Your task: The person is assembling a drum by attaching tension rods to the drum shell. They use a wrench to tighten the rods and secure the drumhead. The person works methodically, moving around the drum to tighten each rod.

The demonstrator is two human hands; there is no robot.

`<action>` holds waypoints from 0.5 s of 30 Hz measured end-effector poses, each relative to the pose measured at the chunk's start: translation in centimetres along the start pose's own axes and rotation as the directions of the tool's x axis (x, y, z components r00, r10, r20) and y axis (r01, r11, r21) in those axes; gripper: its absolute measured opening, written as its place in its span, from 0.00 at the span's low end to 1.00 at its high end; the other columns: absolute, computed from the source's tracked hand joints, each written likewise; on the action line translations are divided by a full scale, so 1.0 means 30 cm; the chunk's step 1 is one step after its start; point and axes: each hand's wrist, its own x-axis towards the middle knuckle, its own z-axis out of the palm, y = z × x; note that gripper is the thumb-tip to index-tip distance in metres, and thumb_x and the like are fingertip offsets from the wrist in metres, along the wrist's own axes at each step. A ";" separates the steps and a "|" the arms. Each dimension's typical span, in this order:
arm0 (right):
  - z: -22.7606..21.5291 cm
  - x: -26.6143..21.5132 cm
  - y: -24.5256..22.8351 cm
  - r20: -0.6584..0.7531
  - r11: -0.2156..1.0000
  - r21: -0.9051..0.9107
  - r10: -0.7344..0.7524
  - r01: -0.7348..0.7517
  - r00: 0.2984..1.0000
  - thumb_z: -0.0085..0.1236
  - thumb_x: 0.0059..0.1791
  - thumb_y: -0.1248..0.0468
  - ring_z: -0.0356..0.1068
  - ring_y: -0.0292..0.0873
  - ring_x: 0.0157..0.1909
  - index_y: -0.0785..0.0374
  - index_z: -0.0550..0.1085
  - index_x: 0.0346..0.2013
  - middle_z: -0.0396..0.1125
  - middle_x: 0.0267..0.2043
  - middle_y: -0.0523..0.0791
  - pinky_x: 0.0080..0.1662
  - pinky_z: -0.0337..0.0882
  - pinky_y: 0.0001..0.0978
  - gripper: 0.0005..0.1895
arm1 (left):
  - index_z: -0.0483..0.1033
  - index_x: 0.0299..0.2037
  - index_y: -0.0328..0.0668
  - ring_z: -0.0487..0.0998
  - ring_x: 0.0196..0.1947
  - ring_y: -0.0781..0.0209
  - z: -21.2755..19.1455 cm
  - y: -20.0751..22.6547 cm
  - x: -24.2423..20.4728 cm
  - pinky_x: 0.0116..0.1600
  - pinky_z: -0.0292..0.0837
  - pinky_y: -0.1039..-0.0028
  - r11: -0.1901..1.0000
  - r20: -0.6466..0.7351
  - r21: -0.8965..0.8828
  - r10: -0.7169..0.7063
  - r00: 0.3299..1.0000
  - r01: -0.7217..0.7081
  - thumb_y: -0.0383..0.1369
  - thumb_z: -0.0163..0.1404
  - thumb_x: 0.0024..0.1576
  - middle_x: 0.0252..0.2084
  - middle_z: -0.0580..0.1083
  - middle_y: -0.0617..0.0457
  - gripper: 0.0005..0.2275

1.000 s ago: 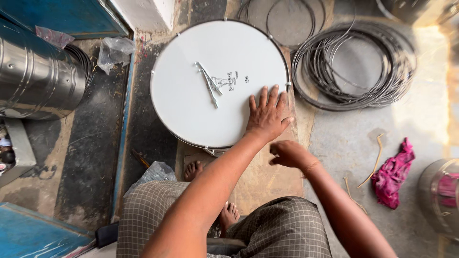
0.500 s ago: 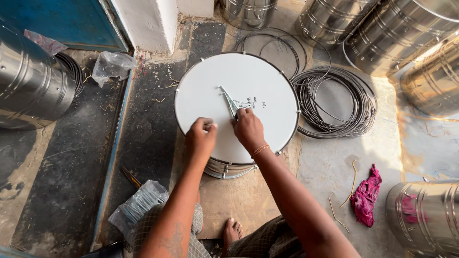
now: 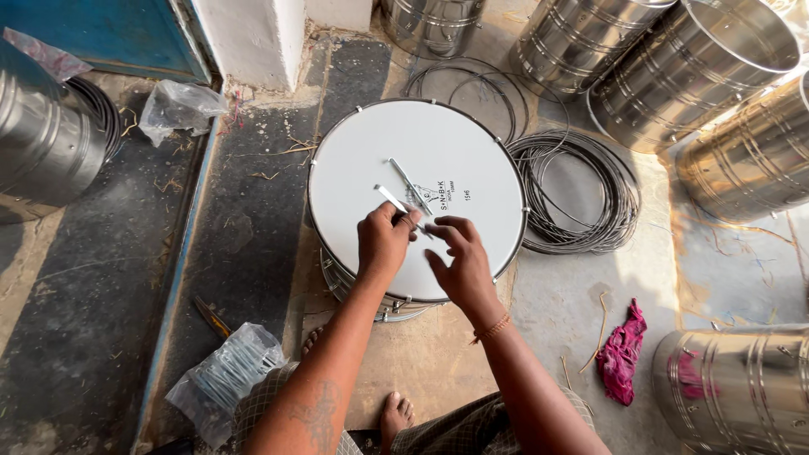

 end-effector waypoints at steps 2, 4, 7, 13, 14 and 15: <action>-0.019 0.000 -0.002 0.002 0.994 0.004 0.105 -0.105 0.994 0.62 0.44 0.69 0.72 0.46 0.53 0.60 0.76 0.47 0.67 0.60 0.46 0.45 0.77 0.34 0.16 | 0.80 0.35 0.36 0.81 0.23 0.67 -0.012 -0.012 0.017 0.29 0.75 0.76 1.000 -0.021 -0.023 0.012 1.000 -0.012 0.34 0.57 0.57 0.25 0.80 0.52 0.08; -0.027 0.015 0.010 0.000 0.998 -0.022 0.063 -0.063 0.998 0.60 0.43 0.71 0.70 0.49 0.56 0.60 0.76 0.50 0.65 0.62 0.46 0.50 0.75 0.38 0.19 | 0.80 0.36 0.35 0.81 0.23 0.66 0.005 -0.010 0.033 0.29 0.74 0.76 0.999 -0.018 -0.049 0.022 1.000 -0.023 0.33 0.57 0.58 0.25 0.80 0.52 0.08; -0.015 0.013 0.043 0.019 0.999 -0.045 -0.020 0.021 1.000 0.58 0.41 0.74 0.67 0.53 0.58 0.60 0.77 0.51 0.66 0.64 0.47 0.54 0.73 0.42 0.23 | 0.80 0.37 0.36 0.81 0.23 0.66 0.040 -0.021 0.032 0.29 0.74 0.76 0.997 -0.011 -0.076 0.001 1.000 -0.002 0.33 0.57 0.58 0.25 0.80 0.52 0.07; -0.014 0.020 0.093 0.028 0.998 -0.033 0.059 -0.058 0.998 0.56 0.40 0.75 0.66 0.53 0.59 0.59 0.75 0.51 0.64 0.65 0.47 0.59 0.70 0.41 0.24 | 0.80 0.38 0.36 0.81 0.23 0.67 0.052 -0.040 0.043 0.29 0.75 0.76 0.994 -0.021 -0.110 -0.010 1.000 0.007 0.32 0.57 0.58 0.26 0.80 0.53 0.06; -0.017 0.018 0.093 0.029 0.998 -0.033 0.053 -0.052 0.998 0.55 0.41 0.76 0.68 0.51 0.59 0.57 0.78 0.45 0.66 0.65 0.45 0.59 0.72 0.39 0.20 | 0.80 0.38 0.36 0.81 0.24 0.67 0.050 -0.039 0.046 0.29 0.75 0.76 0.995 -0.045 -0.102 0.000 0.999 -0.005 0.32 0.57 0.59 0.26 0.80 0.53 0.06; -0.018 0.012 0.089 0.036 0.998 -0.033 0.047 -0.046 0.998 0.54 0.42 0.76 0.70 0.48 0.59 0.55 0.81 0.40 0.68 0.66 0.43 0.59 0.73 0.38 0.17 | 0.80 0.38 0.36 0.81 0.24 0.67 0.046 -0.042 0.040 0.30 0.75 0.76 0.995 -0.072 -0.095 0.004 0.997 -0.011 0.32 0.56 0.59 0.26 0.79 0.52 0.06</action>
